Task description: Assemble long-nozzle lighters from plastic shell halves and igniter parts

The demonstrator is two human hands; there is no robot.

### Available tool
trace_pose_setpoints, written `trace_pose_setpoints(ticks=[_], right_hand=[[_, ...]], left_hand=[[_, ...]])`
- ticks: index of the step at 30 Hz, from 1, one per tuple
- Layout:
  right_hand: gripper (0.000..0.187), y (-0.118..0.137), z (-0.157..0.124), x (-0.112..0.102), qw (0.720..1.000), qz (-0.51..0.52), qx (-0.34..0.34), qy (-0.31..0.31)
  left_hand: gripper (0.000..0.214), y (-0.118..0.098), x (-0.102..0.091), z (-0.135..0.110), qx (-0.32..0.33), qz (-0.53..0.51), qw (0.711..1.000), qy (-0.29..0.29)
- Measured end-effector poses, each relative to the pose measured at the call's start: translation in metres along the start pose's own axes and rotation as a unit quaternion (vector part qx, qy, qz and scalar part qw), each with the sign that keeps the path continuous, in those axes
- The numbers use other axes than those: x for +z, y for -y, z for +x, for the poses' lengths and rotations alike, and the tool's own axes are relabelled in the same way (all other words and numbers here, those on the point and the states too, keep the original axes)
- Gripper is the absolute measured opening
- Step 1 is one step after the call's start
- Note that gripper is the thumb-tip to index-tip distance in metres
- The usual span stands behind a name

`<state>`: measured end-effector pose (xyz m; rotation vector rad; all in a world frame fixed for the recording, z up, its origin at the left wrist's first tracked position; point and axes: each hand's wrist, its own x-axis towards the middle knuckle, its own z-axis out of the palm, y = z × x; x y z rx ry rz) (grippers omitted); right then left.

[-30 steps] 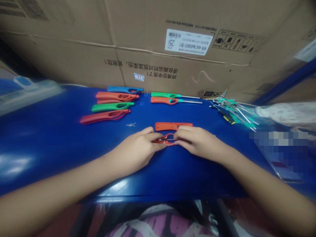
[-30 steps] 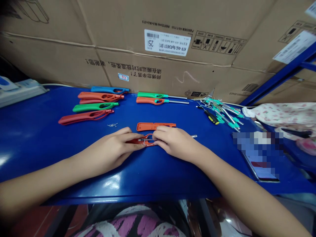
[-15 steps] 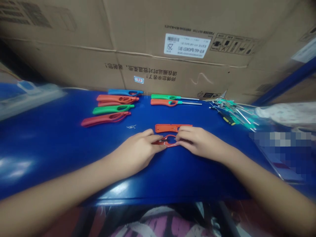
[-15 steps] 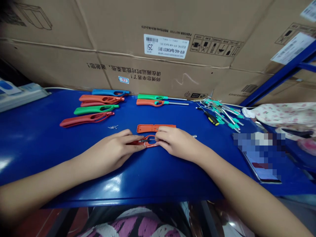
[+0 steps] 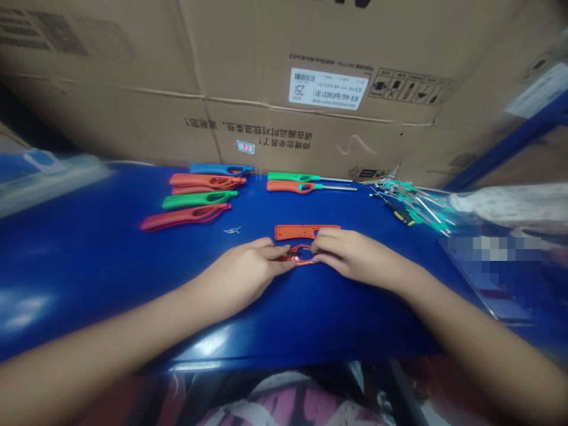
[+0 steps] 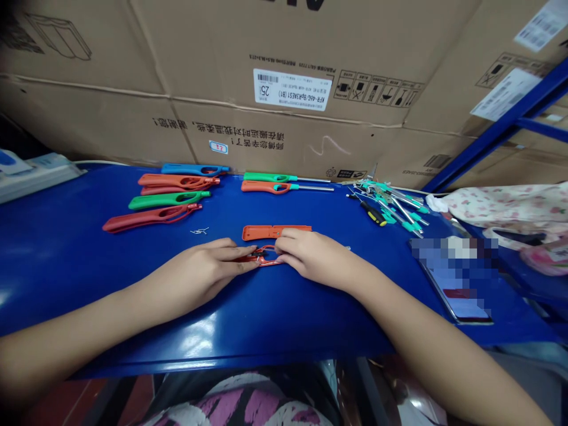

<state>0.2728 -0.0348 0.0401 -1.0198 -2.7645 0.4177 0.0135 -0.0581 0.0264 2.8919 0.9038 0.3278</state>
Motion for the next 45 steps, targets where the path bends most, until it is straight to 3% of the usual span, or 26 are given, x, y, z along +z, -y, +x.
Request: trace_pose_setpoints(ticks=[4, 11, 20, 33, 37, 39, 41, 43, 45], right_hand=[[0.002, -0.001, -0.005, -0.006, 0.998, 0.049, -0.016, 0.020], [0.003, 0.002, -0.010, -0.012, 0.997, 0.041, -0.013, 0.060], [0.011, -0.001, -0.009, -0.009, 0.998, 0.054, -0.017, 0.001], [0.017, 0.009, -0.009, -0.013, 0.999, -0.021, -0.004, 0.033], [0.020, 0.005, -0.008, -0.013, 0.999, -0.047, -0.002, -0.016], [0.021, -0.004, -0.007, -0.016, 0.994, -0.081, 0.043, -0.060], [0.021, -0.018, -0.006, -0.021, 0.978, -0.122, 0.132, -0.109], [0.024, -0.036, -0.008, -0.029, 0.940, -0.165, 0.264, -0.142], [0.026, -0.055, -0.012, -0.038, 0.886, -0.196, 0.405, -0.113]], left_hand=[[0.034, 0.002, 0.002, -0.001, -0.003, -0.017, 0.999, -0.033], [0.026, 0.003, 0.004, -0.001, -0.021, -0.057, 0.996, -0.068], [0.022, 0.000, 0.000, 0.000, -0.030, -0.064, 0.996, -0.057], [0.031, 0.000, 0.000, 0.001, -0.012, -0.068, 0.996, -0.048], [0.032, 0.001, 0.002, 0.000, -0.022, -0.073, 0.996, -0.044], [0.029, 0.003, 0.003, -0.001, -0.032, -0.083, 0.995, -0.047], [0.028, 0.005, 0.004, -0.001, -0.036, -0.098, 0.993, -0.050], [0.026, 0.007, 0.004, -0.001, -0.038, -0.107, 0.992, -0.048], [0.025, 0.008, 0.003, -0.001, -0.047, -0.109, 0.992, -0.044]])
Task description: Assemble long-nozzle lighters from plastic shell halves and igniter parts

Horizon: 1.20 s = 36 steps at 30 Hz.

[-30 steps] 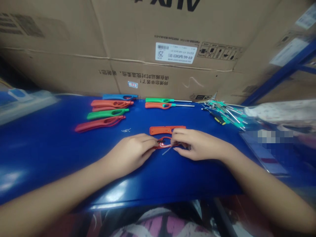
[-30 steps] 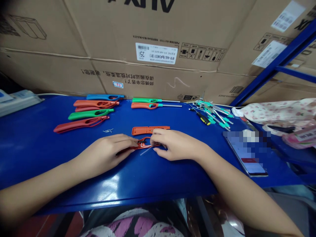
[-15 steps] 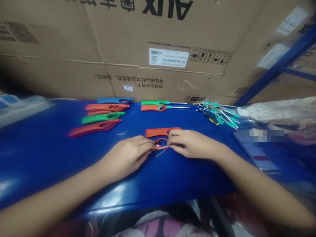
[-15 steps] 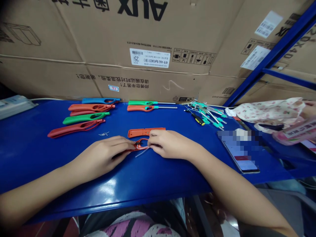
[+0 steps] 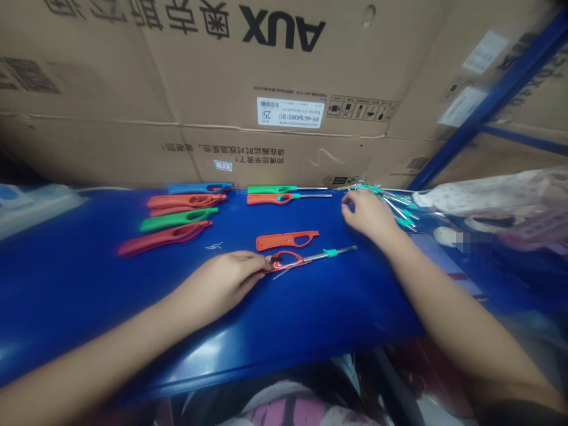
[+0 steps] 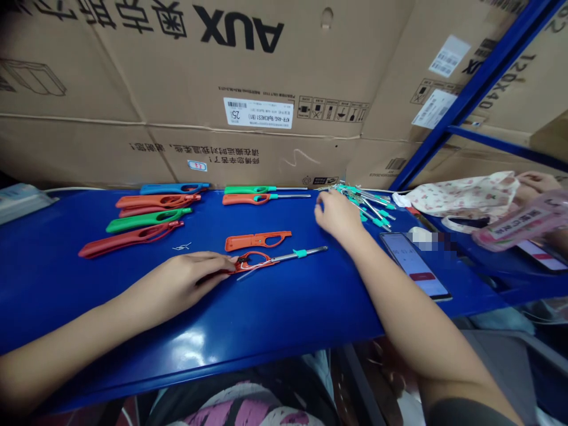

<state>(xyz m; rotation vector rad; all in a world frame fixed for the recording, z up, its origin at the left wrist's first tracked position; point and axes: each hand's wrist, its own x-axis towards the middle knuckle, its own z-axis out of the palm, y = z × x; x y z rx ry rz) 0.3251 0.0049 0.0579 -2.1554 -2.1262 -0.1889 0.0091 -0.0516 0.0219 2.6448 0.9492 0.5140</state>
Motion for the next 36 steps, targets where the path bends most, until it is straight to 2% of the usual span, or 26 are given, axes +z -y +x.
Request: trace_pose_setpoints(ticks=[4, 7, 11, 14, 18, 21, 24, 26, 29, 31, 33, 35, 36], right_hand=[[0.031, -0.038, 0.017, -0.002, 0.988, -0.052, 0.130, 0.056], [0.038, -0.059, 0.022, -0.005, 0.975, -0.074, 0.184, 0.103], [0.039, -0.070, 0.023, -0.005, 0.966, -0.078, 0.198, 0.148], [0.036, -0.073, 0.024, -0.002, 0.964, -0.072, 0.200, 0.161], [0.022, -0.078, 0.024, -0.003, 0.963, -0.055, 0.212, 0.155], [0.015, -0.083, 0.022, -0.010, 0.967, -0.033, 0.221, 0.122], [0.010, -0.081, 0.021, -0.018, 0.975, 0.015, 0.209, 0.073], [0.009, -0.074, 0.020, -0.022, 0.980, 0.076, 0.177, 0.051], [0.012, -0.054, 0.016, -0.022, 0.975, 0.183, 0.107, 0.058], [0.011, -0.039, 0.013, -0.018, 0.957, 0.270, 0.056, 0.092], [0.012, -0.026, 0.009, -0.012, 0.909, 0.389, 0.011, 0.148], [0.010, -0.017, 0.007, -0.007, 0.886, 0.422, 0.005, 0.192], [0.009, -0.014, 0.006, -0.004, 0.884, 0.419, 0.007, 0.207]], left_hand=[[0.023, 0.001, 0.000, 0.001, -0.010, 0.001, 1.000, 0.001], [0.024, 0.001, 0.000, 0.000, -0.010, 0.005, 1.000, -0.003], [0.026, 0.001, -0.001, 0.000, -0.011, 0.010, 1.000, 0.003], [0.026, 0.000, -0.003, 0.000, -0.010, 0.011, 1.000, 0.003], [0.027, -0.001, -0.003, -0.001, -0.009, 0.023, 1.000, 0.001], [0.026, -0.001, -0.002, -0.001, -0.009, 0.024, 1.000, 0.002], [0.026, -0.001, -0.002, 0.000, -0.007, 0.023, 1.000, 0.000], [0.026, -0.001, -0.002, 0.000, -0.002, 0.019, 1.000, -0.004], [0.026, -0.001, -0.002, 0.001, 0.005, 0.004, 1.000, -0.018], [0.026, -0.001, -0.002, 0.002, 0.009, -0.005, 1.000, -0.026], [0.026, -0.001, -0.001, 0.003, 0.009, -0.009, 1.000, -0.028], [0.026, -0.001, -0.001, 0.003, 0.008, -0.009, 1.000, -0.027], [0.026, -0.001, 0.000, 0.002, 0.007, -0.009, 1.000, -0.026]])
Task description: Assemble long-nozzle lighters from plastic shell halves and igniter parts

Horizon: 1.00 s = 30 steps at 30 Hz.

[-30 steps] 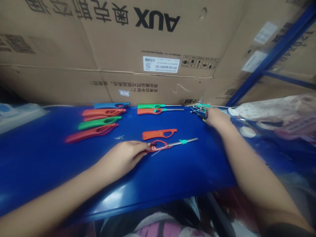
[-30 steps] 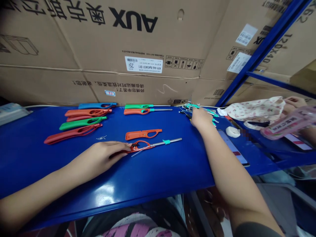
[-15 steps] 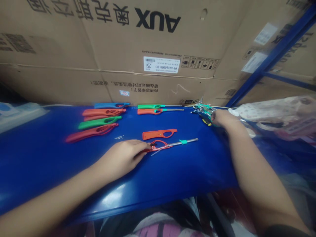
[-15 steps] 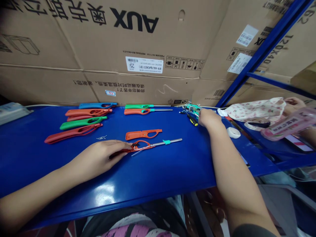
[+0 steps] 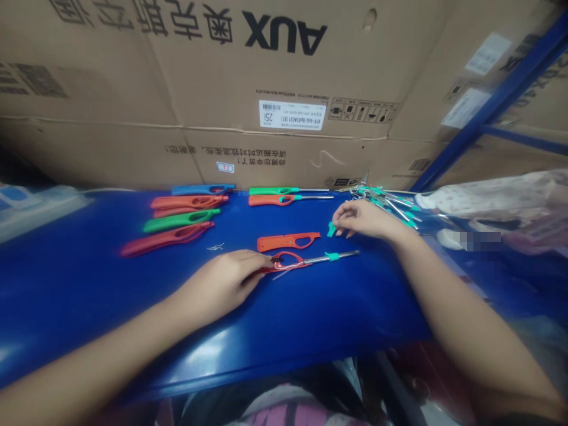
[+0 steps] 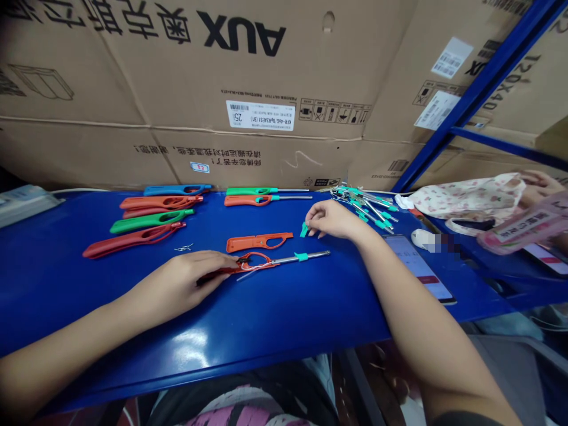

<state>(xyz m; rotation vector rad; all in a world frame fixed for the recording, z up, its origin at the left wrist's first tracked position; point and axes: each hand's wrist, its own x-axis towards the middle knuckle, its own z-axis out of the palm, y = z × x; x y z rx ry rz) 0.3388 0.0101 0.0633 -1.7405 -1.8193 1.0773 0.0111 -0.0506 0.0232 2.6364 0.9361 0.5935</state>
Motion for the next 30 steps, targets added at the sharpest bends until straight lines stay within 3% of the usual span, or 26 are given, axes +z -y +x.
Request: trace_pose_setpoints(ticks=[4, 9, 12, 16, 22, 30], right_hand=[[0.007, -0.004, 0.004, 0.005, 0.999, -0.032, 0.009, 0.006], [0.022, -0.011, 0.006, 0.001, 0.994, -0.096, -0.021, -0.054], [0.021, -0.014, 0.007, 0.002, 0.978, -0.183, -0.054, -0.082], [0.013, -0.016, 0.006, 0.005, 0.953, -0.284, -0.082, -0.065], [0.024, -0.012, 0.003, 0.009, 0.958, -0.260, -0.107, -0.053], [0.014, -0.002, 0.000, 0.020, 0.961, -0.197, -0.172, -0.093]], left_hand=[[0.026, 0.001, 0.001, -0.001, -0.002, -0.002, 1.000, 0.004], [0.025, 0.001, 0.000, -0.001, -0.015, -0.013, 1.000, 0.011], [0.025, 0.000, -0.001, 0.000, -0.027, -0.016, 0.999, 0.019], [0.025, 0.000, -0.001, 0.000, -0.033, -0.019, 0.999, 0.024], [0.025, 0.001, 0.000, -0.002, -0.032, -0.018, 0.999, 0.023], [0.025, 0.001, 0.000, 0.000, -0.027, -0.024, 0.999, 0.022]])
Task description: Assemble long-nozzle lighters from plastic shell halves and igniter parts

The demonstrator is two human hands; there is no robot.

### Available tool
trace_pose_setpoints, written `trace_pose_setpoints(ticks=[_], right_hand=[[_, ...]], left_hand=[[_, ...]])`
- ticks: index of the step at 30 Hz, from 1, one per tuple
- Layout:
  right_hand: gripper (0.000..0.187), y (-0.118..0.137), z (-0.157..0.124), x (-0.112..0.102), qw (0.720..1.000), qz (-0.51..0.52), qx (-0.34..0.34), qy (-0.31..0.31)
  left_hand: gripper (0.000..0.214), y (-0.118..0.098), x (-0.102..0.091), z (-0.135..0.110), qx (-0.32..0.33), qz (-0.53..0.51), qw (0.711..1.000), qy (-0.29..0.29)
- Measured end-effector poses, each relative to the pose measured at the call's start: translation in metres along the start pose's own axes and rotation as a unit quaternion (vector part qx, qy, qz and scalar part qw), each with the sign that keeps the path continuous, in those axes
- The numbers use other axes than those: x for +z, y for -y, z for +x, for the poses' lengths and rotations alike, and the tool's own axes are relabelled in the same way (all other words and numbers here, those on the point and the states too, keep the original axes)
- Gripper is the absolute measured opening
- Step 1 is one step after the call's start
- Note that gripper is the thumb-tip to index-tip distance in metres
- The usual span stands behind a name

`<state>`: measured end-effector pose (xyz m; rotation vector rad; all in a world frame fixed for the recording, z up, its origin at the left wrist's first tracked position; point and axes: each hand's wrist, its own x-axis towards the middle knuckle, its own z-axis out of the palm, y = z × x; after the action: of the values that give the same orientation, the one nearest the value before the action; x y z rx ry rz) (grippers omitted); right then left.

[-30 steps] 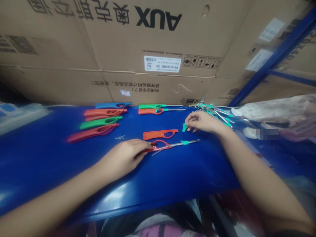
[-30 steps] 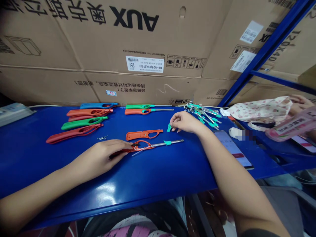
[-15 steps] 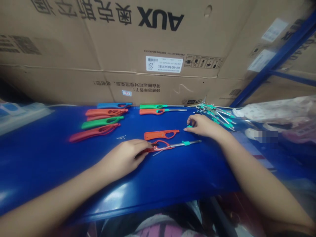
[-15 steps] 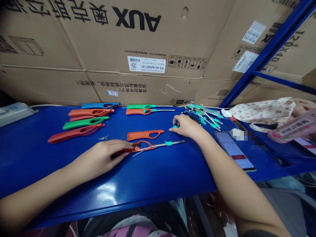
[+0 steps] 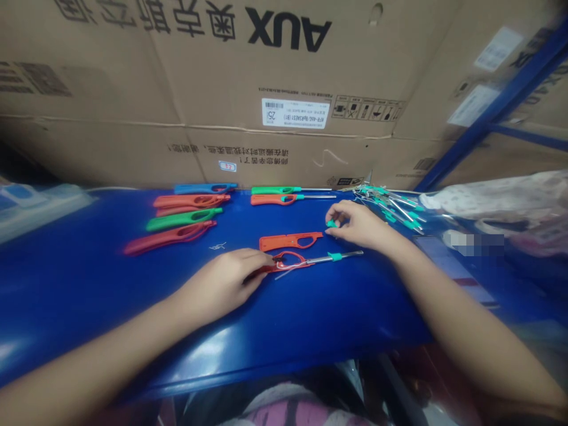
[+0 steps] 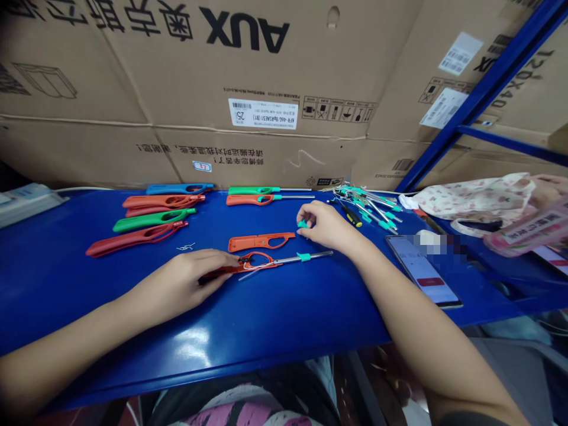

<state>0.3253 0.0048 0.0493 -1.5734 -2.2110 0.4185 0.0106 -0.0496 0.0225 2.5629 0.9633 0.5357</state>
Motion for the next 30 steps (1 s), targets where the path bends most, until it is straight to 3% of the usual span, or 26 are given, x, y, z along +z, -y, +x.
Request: trace_pose_setpoints(ticks=[7, 14, 19, 22, 30], right_hand=[[0.024, 0.006, -0.003, 0.009, 0.999, 0.030, -0.003, -0.020], [0.021, 0.018, -0.005, 0.011, 0.991, 0.109, 0.077, -0.001], [0.007, 0.019, -0.004, 0.011, 0.998, 0.012, 0.050, -0.021], [0.007, 0.012, -0.001, 0.008, 0.996, -0.033, 0.085, 0.004], [0.014, -0.003, 0.002, 0.011, 0.990, 0.031, 0.126, 0.059]], left_hand=[[0.025, -0.001, 0.001, 0.000, 0.006, -0.009, 1.000, -0.006], [0.026, -0.002, 0.000, 0.000, 0.009, -0.014, 1.000, -0.004], [0.025, -0.004, 0.001, -0.002, 0.003, -0.003, 1.000, -0.015], [0.026, -0.005, 0.002, -0.002, -0.005, 0.009, 1.000, -0.024], [0.027, -0.005, 0.001, 0.000, -0.012, 0.038, 0.999, -0.034]])
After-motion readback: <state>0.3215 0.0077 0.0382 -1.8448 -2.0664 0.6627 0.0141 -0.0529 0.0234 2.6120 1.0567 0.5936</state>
